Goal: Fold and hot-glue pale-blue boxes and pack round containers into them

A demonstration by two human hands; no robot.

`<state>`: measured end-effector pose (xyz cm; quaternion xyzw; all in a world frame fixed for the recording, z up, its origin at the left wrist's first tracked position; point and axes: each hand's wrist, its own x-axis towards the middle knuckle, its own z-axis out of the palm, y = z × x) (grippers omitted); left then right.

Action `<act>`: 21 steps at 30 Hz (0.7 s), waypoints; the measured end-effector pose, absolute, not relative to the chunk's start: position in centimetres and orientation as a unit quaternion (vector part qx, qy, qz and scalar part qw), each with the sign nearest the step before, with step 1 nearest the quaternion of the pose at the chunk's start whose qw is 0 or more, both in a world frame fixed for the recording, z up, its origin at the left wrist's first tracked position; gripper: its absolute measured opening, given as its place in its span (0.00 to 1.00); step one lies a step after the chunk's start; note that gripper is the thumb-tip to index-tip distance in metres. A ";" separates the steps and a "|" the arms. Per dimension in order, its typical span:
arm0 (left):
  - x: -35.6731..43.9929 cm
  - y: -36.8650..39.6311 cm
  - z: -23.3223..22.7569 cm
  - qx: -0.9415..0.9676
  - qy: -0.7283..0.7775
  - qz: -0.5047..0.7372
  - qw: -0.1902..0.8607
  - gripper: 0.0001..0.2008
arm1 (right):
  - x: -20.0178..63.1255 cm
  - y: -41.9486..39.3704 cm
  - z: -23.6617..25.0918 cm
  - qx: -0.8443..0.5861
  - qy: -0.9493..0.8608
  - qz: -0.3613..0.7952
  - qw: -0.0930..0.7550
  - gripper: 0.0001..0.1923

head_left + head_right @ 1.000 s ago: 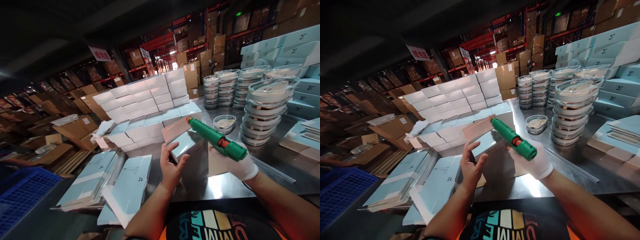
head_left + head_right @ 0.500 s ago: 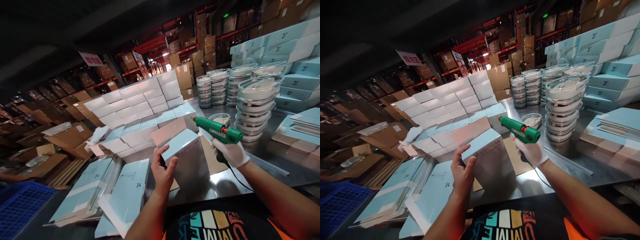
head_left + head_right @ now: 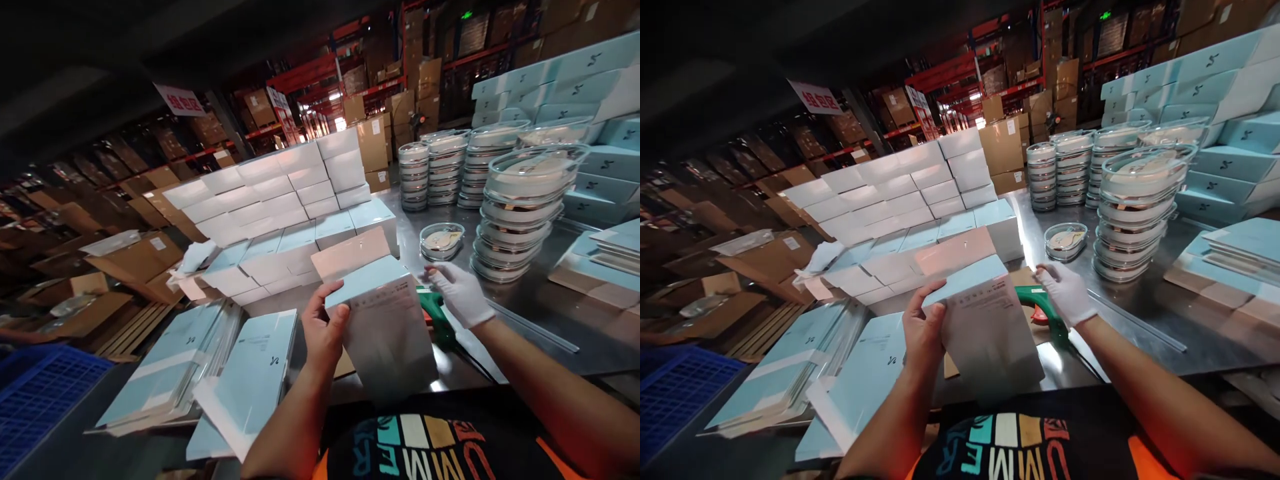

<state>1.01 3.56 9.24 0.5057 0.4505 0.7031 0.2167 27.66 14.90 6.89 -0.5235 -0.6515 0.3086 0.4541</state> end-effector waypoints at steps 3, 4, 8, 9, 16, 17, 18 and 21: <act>1.7 3.7 9.3 0.564 0.424 0.689 0.167 0.28 | 25.3 12.4 10.8 -0.328 -0.669 0.444 0.498 0.35; 1.8 3.7 9.2 0.581 0.416 0.682 0.155 0.27 | 24.6 11.5 11.8 -0.297 -0.680 0.464 0.484 0.35; 1.7 3.6 8.3 0.635 0.377 0.660 0.140 0.24 | 23.8 9.7 13.2 -0.282 -0.712 0.445 0.464 0.34; 1.6 3.6 7.9 0.640 0.365 0.664 0.130 0.23 | 24.1 9.7 12.9 -0.271 -0.722 0.442 0.459 0.36; 0.7 4.2 8.1 0.674 0.220 0.698 0.098 0.25 | 26.8 9.6 10.1 -0.182 -0.814 0.327 0.444 0.25; 0.4 4.2 8.5 0.705 0.214 0.671 0.086 0.22 | 26.9 9.4 10.2 -0.164 -0.821 0.318 0.445 0.18; 0.1 4.2 8.9 0.733 0.212 0.641 0.078 0.19 | 26.8 9.1 10.3 -0.149 -0.827 0.312 0.444 0.15; -0.3 4.0 9.7 0.772 0.220 0.590 0.089 0.12 | 26.3 8.6 11.1 -0.132 -0.834 0.310 0.437 0.15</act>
